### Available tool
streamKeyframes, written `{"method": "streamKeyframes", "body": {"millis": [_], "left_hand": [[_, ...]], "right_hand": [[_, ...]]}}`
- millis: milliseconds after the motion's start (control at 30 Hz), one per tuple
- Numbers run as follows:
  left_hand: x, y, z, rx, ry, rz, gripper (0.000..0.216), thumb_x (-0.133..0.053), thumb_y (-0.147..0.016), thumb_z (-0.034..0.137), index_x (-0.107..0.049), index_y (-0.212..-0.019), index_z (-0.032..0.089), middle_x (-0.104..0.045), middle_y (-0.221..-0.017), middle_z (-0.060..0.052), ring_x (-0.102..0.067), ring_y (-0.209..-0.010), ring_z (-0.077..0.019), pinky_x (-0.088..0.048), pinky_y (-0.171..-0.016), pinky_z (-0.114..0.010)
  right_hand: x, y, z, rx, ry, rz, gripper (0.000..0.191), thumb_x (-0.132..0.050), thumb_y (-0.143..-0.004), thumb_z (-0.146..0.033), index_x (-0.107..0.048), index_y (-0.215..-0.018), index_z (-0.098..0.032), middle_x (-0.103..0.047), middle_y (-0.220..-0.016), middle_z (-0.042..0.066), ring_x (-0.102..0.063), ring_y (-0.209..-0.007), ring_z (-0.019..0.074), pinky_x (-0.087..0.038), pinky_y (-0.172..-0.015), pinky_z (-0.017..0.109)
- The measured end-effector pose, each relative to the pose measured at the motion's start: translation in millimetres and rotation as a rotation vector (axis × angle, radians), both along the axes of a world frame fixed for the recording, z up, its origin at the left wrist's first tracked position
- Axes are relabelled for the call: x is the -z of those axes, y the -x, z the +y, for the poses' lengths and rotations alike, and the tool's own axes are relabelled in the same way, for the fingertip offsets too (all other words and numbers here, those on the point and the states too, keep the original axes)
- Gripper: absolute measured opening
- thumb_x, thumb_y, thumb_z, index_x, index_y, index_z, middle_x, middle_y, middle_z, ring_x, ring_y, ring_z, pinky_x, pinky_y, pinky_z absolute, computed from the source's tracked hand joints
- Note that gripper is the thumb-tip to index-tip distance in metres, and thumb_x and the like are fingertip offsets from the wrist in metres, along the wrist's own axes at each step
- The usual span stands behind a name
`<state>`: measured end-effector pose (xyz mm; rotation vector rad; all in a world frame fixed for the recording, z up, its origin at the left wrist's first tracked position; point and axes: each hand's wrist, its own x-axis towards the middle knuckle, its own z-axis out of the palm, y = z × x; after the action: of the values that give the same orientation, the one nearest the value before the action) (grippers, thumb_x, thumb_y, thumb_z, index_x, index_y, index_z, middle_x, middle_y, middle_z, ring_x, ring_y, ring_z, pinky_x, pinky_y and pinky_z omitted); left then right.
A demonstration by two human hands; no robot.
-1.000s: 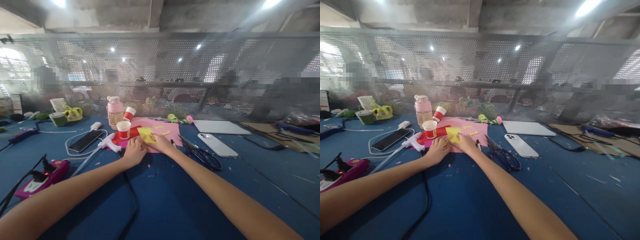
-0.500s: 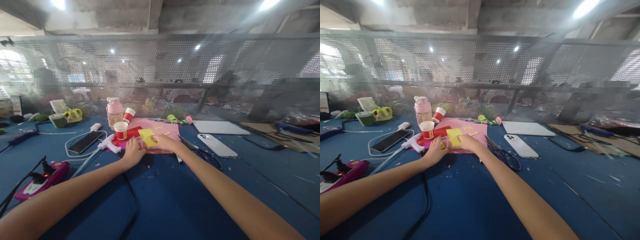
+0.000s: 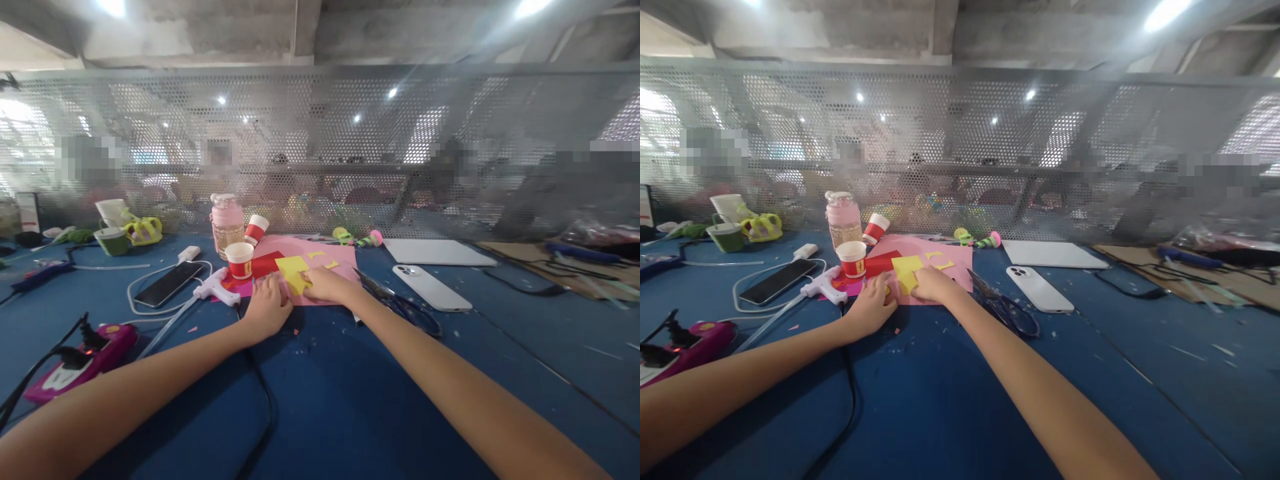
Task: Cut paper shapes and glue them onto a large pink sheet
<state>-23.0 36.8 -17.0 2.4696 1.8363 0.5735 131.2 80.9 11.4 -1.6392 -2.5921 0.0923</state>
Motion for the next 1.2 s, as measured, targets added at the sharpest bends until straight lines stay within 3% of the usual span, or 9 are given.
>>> {"method": "streamKeyframes", "body": {"millis": [133,267,500,833,1067,1200], "left_hand": [[2.4,-2,-2,0.068,-0.014,0.047,0.051,-0.040,-0.082,0.022,-0.031,-0.129,0.004,-0.041,-0.135,-0.023,-0.036,-0.128,-0.0311,-0.024,-0.105,-0.046],[4.3,-2,-1,0.178,0.037,-0.042,0.050,-0.037,-0.083,0.018,-0.030,-0.130,0.001,-0.041,-0.135,-0.024,-0.037,-0.128,-0.0265,-0.031,-0.104,-0.039],[6.1,0,2,0.241,0.052,-0.097,0.048,-0.040,-0.081,0.014,-0.030,-0.128,0.010,-0.051,-0.126,-0.019,-0.050,-0.117,-0.0245,-0.041,-0.095,-0.039],[2.0,-1,-2,0.314,0.071,-0.105,0.048,-0.041,-0.082,0.018,-0.031,-0.128,0.012,-0.058,-0.115,-0.017,-0.057,-0.106,-0.0264,-0.044,-0.087,-0.041],[-5.9,0,-11,0.531,0.185,-0.114,0.061,-0.046,-0.080,0.024,-0.022,-0.134,0.011,-0.050,-0.126,-0.019,-0.053,-0.110,-0.0267,-0.041,-0.092,-0.041],[-6.3,0,-12,0.572,0.149,-0.067,0.063,-0.046,-0.081,0.025,-0.020,-0.137,0.011,-0.040,-0.136,-0.020,-0.037,-0.127,-0.0284,-0.029,-0.103,-0.047]], "right_hand": [[0.8,0,-1,0.003,-0.015,-0.010,0.031,-0.051,-0.076,-0.028,-0.064,-0.098,-0.011,-0.067,-0.099,0.016,-0.063,-0.083,0.0244,-0.042,-0.063,0.027],[0.6,-2,-1,-0.016,-0.016,-0.008,0.031,-0.051,-0.078,-0.030,-0.064,-0.100,-0.012,-0.067,-0.100,0.015,-0.063,-0.086,0.0244,-0.042,-0.065,0.027],[1.2,-6,4,-0.023,-0.013,-0.009,0.043,-0.057,-0.075,-0.046,-0.065,-0.102,-0.014,-0.066,-0.106,0.014,-0.063,-0.089,0.0246,-0.043,-0.069,0.027],[1.7,-6,4,0.002,-0.032,-0.042,0.033,-0.051,-0.080,-0.032,-0.064,-0.103,-0.013,-0.065,-0.107,0.015,-0.062,-0.096,0.0243,-0.043,-0.074,0.027],[10.1,-12,7,0.100,-0.029,-0.052,0.046,-0.045,-0.085,-0.030,-0.045,-0.127,-0.012,-0.055,-0.125,0.015,-0.054,-0.111,0.0236,-0.041,-0.086,0.028],[13.8,-21,10,0.223,-0.025,-0.067,0.052,-0.043,-0.086,-0.030,-0.036,-0.133,-0.006,-0.053,-0.125,0.021,-0.054,-0.110,0.0273,-0.042,-0.086,0.033]]}}
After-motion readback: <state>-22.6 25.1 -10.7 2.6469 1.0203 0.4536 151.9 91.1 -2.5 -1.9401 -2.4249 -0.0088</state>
